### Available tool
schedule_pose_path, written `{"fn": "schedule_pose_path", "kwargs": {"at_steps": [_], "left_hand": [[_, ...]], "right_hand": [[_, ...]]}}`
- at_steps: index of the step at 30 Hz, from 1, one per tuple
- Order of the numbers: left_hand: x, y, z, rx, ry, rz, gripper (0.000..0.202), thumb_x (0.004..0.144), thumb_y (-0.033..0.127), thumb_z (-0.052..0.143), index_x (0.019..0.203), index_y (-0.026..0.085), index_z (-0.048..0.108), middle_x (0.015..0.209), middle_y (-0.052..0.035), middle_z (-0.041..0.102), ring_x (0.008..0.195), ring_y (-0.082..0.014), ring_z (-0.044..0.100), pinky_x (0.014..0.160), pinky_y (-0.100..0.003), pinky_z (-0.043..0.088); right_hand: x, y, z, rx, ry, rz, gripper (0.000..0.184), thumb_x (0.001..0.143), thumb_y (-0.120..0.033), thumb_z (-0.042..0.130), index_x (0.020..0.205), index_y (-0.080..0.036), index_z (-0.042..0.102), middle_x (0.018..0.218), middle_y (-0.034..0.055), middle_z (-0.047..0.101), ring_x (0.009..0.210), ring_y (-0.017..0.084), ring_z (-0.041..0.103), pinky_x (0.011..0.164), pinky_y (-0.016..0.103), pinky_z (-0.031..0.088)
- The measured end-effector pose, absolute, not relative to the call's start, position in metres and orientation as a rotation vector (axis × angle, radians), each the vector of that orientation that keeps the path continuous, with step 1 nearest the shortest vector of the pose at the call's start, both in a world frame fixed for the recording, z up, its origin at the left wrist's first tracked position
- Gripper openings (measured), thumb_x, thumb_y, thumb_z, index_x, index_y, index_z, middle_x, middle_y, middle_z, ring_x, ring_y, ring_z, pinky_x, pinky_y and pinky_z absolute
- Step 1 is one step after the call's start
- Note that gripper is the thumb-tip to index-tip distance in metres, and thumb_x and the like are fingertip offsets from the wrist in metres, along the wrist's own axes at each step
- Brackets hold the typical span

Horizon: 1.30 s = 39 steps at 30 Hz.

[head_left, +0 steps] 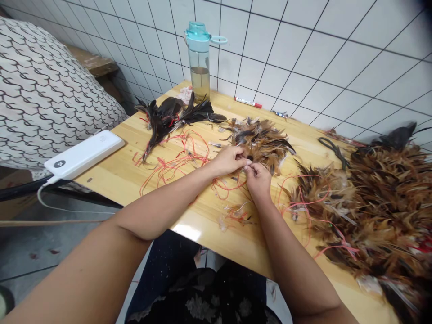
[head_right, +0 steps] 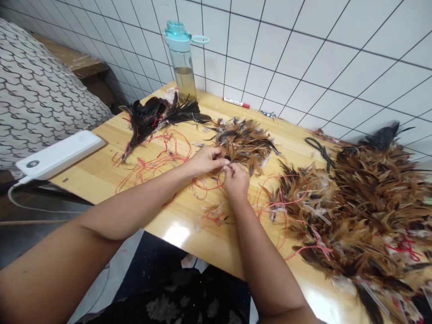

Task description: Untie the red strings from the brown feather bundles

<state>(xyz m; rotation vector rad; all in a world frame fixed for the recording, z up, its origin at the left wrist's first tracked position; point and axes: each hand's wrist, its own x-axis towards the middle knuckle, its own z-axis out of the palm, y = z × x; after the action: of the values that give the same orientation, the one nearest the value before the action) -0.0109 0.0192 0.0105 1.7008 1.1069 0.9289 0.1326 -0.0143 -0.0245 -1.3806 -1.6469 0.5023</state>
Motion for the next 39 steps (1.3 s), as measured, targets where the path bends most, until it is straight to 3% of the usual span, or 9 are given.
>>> {"fn": "schedule_pose_path", "kwargs": {"at_steps": [7,15,19,22,28,39], "left_hand": [[-0.016,0.022,0.011,1.684,1.080,0.956,0.025,0.071,0.032,0.062,0.060,0.015,0.049,0.055,0.0050,0.042,0.055,-0.0073,0.037,0.052,-0.021,0.028],[-0.015,0.021,0.010,1.523,0.953,0.970,0.025,0.067,0.031,0.071,0.064,0.013,0.053,0.059,0.0047,0.046,0.057,-0.0061,0.041,0.054,-0.020,0.032],[-0.014,0.019,0.010,1.364,0.773,0.953,0.030,0.066,0.030,0.075,0.083,0.012,0.058,0.070,0.0017,0.056,0.065,-0.0068,0.051,0.064,-0.021,0.042],[-0.014,0.019,0.008,1.415,0.708,0.899,0.032,0.063,0.025,0.077,0.084,0.012,0.056,0.075,0.0005,0.058,0.069,-0.0068,0.053,0.070,-0.022,0.044],[-0.010,0.016,0.006,1.586,0.747,0.885,0.022,0.070,0.024,0.070,0.084,0.014,0.055,0.073,0.0027,0.055,0.067,-0.0066,0.050,0.067,-0.021,0.042],[-0.009,0.012,0.008,1.687,0.888,0.889,0.015,0.076,0.028,0.062,0.081,0.015,0.057,0.066,0.0037,0.051,0.057,-0.0063,0.043,0.054,-0.019,0.032]], "right_hand": [[0.131,-0.014,-0.024,-1.308,-1.484,0.797,0.021,0.075,-0.039,0.061,0.074,-0.019,0.066,0.068,0.0004,0.058,0.064,0.014,0.048,0.064,0.028,0.039],[0.134,-0.012,-0.019,-1.279,-1.437,0.886,0.022,0.071,-0.038,0.063,0.061,-0.019,0.059,0.056,-0.0036,0.048,0.055,0.010,0.038,0.057,0.026,0.033],[0.139,-0.010,-0.018,-1.203,-1.271,0.995,0.029,0.071,-0.045,0.064,0.063,-0.019,0.055,0.057,-0.0046,0.047,0.056,0.009,0.037,0.057,0.024,0.033],[0.142,-0.008,-0.014,-1.146,-1.146,1.105,0.034,0.067,-0.050,0.068,0.067,-0.019,0.055,0.055,-0.0058,0.044,0.053,0.008,0.034,0.053,0.023,0.032],[0.143,-0.008,-0.009,-1.143,-1.025,1.169,0.044,0.059,-0.058,0.073,0.066,-0.020,0.053,0.059,-0.0046,0.050,0.050,0.006,0.031,0.048,0.022,0.029],[0.141,-0.009,-0.009,-1.123,-1.067,1.176,0.035,0.063,-0.051,0.069,0.068,-0.020,0.053,0.065,-0.0026,0.055,0.059,0.009,0.044,0.054,0.023,0.035]]}}
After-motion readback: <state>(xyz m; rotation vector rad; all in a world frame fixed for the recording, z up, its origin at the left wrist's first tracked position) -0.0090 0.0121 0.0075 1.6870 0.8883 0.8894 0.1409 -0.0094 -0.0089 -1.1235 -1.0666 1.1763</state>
